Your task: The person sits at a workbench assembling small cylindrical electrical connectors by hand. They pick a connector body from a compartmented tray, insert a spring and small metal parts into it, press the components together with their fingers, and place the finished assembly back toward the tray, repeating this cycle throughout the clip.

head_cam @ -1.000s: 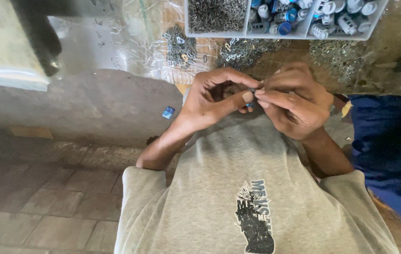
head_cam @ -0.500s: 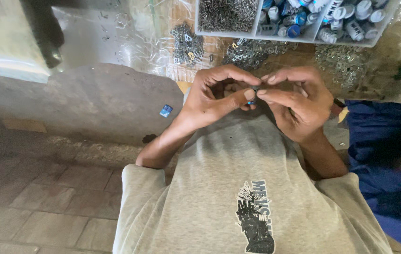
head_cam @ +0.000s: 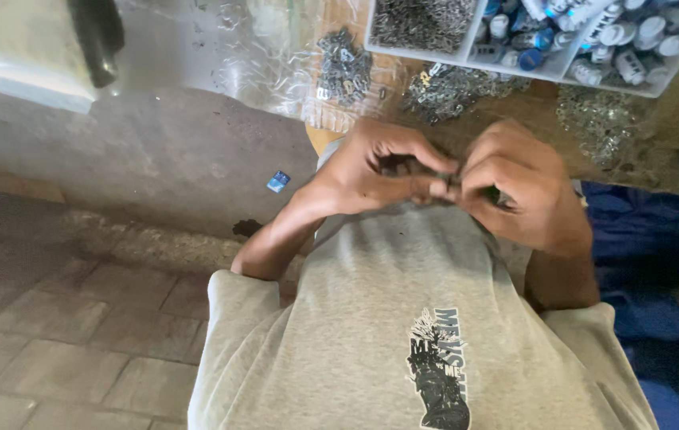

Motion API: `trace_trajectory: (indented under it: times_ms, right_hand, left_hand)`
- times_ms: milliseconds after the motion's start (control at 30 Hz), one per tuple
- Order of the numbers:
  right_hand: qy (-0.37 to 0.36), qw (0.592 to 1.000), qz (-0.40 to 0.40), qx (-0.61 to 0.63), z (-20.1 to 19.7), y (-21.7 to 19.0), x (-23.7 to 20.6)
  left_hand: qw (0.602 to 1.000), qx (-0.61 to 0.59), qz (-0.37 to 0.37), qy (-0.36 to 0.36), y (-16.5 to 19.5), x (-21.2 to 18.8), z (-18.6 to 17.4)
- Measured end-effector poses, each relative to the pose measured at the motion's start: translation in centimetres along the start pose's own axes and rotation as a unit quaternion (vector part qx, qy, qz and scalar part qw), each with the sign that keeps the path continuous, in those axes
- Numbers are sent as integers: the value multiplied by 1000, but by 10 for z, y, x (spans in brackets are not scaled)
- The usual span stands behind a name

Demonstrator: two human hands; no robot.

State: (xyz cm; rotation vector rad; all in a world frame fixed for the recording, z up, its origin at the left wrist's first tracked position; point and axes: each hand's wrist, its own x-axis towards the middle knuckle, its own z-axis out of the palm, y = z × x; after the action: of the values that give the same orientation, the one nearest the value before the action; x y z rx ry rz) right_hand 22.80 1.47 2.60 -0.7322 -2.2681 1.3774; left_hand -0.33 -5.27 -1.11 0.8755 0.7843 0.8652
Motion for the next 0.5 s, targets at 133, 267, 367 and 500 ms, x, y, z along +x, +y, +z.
trace_trajectory:
  times_ms: [133,267,367,500]
  right_hand:
    - [5,993,55,-104,13,1,10]
    - [70,936,-30,-345,60,11,27]
    - [82,898,-46,-429,75,17,28]
    - [70,894,-67,-438,73,12,20]
  left_hand:
    - [996,68,47,-21,3,-19,-28]
    - [982,-69,66,165,-1,-52,-34]
    - [961,-89,66,252,-10,-66,-32]
    - [954,-132,68,260,-19,-72,-32]
